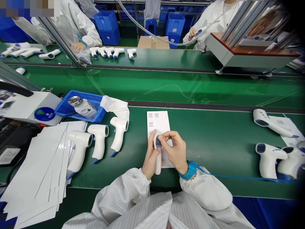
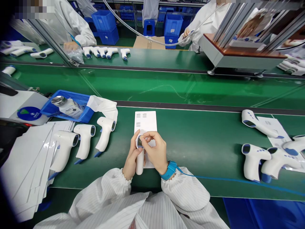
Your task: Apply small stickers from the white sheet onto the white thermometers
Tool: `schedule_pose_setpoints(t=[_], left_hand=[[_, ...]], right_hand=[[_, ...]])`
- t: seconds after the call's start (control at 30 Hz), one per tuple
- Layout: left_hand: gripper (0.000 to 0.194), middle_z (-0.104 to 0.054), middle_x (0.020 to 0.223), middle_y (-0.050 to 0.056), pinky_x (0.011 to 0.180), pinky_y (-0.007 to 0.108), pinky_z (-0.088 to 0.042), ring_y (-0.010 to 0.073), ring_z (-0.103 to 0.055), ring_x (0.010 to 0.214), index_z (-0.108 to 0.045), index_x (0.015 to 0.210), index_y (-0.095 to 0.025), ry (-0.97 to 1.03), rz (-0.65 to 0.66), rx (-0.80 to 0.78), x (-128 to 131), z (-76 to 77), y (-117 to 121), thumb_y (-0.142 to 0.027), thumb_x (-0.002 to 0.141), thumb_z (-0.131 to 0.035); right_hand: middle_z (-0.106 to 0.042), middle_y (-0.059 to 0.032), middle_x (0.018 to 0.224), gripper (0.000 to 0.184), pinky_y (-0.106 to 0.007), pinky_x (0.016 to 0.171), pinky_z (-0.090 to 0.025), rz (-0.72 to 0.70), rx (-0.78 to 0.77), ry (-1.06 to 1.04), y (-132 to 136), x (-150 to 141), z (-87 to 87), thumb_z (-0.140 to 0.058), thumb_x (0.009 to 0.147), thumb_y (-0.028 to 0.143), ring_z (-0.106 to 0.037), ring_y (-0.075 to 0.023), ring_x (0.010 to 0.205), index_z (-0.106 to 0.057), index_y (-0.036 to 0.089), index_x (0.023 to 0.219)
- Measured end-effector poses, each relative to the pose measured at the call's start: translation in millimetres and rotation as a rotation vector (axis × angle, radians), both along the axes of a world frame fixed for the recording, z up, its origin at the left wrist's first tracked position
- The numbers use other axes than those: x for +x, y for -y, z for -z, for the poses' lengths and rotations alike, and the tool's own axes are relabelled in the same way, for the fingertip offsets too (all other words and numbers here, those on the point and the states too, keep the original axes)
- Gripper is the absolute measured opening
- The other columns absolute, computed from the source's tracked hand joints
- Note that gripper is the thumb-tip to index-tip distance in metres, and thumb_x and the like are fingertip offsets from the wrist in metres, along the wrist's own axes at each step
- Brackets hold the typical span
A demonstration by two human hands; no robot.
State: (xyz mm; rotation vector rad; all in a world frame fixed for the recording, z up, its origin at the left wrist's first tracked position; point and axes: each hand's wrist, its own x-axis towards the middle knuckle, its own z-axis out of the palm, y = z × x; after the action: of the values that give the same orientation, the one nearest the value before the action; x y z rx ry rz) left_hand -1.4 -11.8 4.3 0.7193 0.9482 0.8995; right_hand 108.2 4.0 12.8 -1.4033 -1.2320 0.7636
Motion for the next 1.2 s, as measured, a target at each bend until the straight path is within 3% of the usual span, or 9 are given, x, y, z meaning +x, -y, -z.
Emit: schedule_pose_setpoints(t=[0.37,0.47,0.53,0.67,0.77,0.9,1.07,1.2], left_hand=[[0.066,-0.05,0.135,0.008,0.041,0.023,-0.039,0.006,-0.047,0.049,-0.024,0.148,-0.033,-0.041,-0.05,-0.018,4,-2.3,0,-0.03,0.086,-0.048],[0.066,-0.05,0.136,0.008,0.043,0.024,-0.041,0.0073,-0.048,0.051,-0.025,0.148,-0.033,-0.043,-0.063,0.0,4,-1.1,0,-0.03,0.086,-0.048],[0.067,-0.056,0.126,0.008,0.042,0.025,-0.04,0.0071,-0.046,0.047,-0.023,0.149,-0.033,-0.06,-0.056,-0.001,3,0.2,0,-0.031,0.087,-0.047],[0.069,-0.062,0.106,0.005,0.039,0.025,-0.037,0.0066,-0.042,0.04,-0.018,0.15,-0.034,-0.057,-0.033,-0.019,2,3.5,1,-0.033,0.087,-0.046],[0.069,-0.06,0.095,0.003,0.039,0.025,-0.037,0.0067,-0.041,0.039,-0.018,0.15,-0.035,-0.045,-0.034,-0.024,1,3.7,1,-0.032,0.087,-0.046],[0.068,-0.054,0.077,-0.001,0.039,0.024,-0.037,0.0077,-0.04,0.038,-0.02,0.15,-0.033,-0.062,-0.034,-0.036,1,0.0,0,-0.034,0.087,-0.046],[0.067,-0.057,0.088,0.001,0.038,0.023,-0.038,0.0057,-0.041,0.038,-0.019,0.15,-0.033,-0.052,-0.027,-0.014,1,-0.5,0,-0.034,0.089,-0.047],[0.061,-0.058,0.105,0.005,0.039,0.021,-0.041,0.0042,-0.044,0.042,-0.023,0.148,-0.034,-0.022,-0.045,0.004,2,0.9,0,-0.031,0.092,-0.045]], right_hand=[[-0.062,0.0,0.079,0.007,-0.031,0.07,-0.049,0.011,0.124,0.117,1,-2,0.1,-0.063,0.084,0.017,-0.057,-0.0149,0.072,-0.061,0.024,0.084],[-0.062,-0.0033,0.088,0.007,-0.035,0.076,-0.05,0.028,0.182,0.212,0,-1,1.4,-0.063,0.084,0.018,-0.059,-0.0186,0.084,-0.061,0.025,0.088],[-0.06,-0.007,0.1,0.009,-0.038,0.081,-0.05,0.049,0.182,0.246,-3,0,0.1,-0.064,0.083,0.021,-0.058,-0.0219,0.096,-0.061,0.024,0.091],[-0.062,-0.0042,0.092,0.003,-0.036,0.081,-0.049,-0.084,0.023,0.108,-13,4,-6.0,-0.06,0.085,0.025,-0.059,-0.0199,0.09,-0.061,0.023,0.083],[-0.063,-0.0013,0.083,0.011,-0.031,0.078,-0.05,-0.198,-0.114,-0.088,-18,8,-8.8,-0.06,0.085,0.03,-0.06,-0.017,0.08,-0.06,0.022,0.078],[-0.064,-0.0025,0.086,0.017,-0.031,0.076,-0.05,-0.219,-0.181,-0.152,-15,15,-8.2,-0.058,0.087,0.037,-0.061,-0.0174,0.081,-0.061,0.021,0.083],[-0.062,-0.0049,0.098,0.008,-0.034,0.08,-0.049,-0.131,-0.059,0.076,-2,17,-11.3,-0.068,0.081,0.028,-0.06,-0.0203,0.094,-0.064,0.022,0.078],[-0.064,-0.0026,0.088,0.011,-0.036,0.083,-0.048,-0.239,0.035,0.127,5,15,-19.0,-0.066,0.083,0.022,-0.061,-0.0192,0.089,-0.061,0.023,0.073]])
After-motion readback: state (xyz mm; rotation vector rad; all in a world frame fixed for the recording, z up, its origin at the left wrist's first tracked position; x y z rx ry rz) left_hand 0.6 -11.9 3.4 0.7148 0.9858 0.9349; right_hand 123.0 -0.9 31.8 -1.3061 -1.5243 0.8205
